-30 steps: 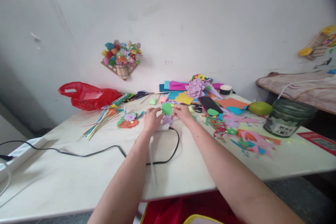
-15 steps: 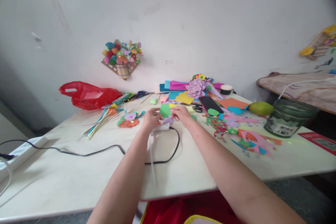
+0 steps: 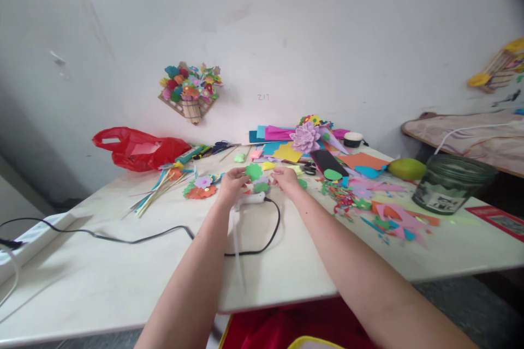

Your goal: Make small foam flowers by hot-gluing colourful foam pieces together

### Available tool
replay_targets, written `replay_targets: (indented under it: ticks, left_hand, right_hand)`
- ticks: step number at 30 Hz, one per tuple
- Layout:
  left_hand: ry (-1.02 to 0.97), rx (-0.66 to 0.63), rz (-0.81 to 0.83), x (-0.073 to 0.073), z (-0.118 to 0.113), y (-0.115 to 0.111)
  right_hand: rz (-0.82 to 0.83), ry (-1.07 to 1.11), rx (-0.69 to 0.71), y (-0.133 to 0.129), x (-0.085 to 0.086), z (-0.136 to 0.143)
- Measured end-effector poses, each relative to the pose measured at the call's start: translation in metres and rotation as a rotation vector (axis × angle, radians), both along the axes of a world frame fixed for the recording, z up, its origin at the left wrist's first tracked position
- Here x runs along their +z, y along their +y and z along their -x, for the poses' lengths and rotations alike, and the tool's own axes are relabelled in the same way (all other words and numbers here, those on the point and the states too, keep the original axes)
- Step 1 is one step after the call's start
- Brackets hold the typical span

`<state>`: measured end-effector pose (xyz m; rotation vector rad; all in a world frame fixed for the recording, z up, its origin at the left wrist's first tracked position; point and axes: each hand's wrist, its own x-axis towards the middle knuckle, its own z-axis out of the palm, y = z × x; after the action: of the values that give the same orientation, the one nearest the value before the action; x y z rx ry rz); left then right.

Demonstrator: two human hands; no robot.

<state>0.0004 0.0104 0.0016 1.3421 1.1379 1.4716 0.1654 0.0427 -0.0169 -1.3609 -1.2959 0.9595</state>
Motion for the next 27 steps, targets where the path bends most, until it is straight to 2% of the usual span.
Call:
replay_targets:
  ticks: [2, 8, 16, 23, 27]
  left_hand:
    - [-0.023, -0.007, -0.014, -0.001, 0.001, 0.001]
    - [-0.078, -0.023, -0.030, -0.002, 0.001, 0.001]
    - [-0.105, -0.020, -0.019, 0.001, 0.002, -0.001]
    - [-0.098, -0.011, -0.022, 0.005, 0.004, -0.003]
    - [-0.103, 0.000, -0.023, 0.005, 0.006, -0.003]
  right_hand:
    - [-0.017, -0.014, -0.008, 0.000, 0.000, 0.001]
    - [-0.063, 0.094, 0.093, -0.004, 0.004, 0.006]
    - [-0.143, -0.035, 0.049, -0.001, 0.004, -0.001]
    - [-0.041, 0.161, 0.064, -0.003, 0.011, 0.003]
    - [-0.078, 0.167, 0.098, -0.005, 0.012, 0.003]
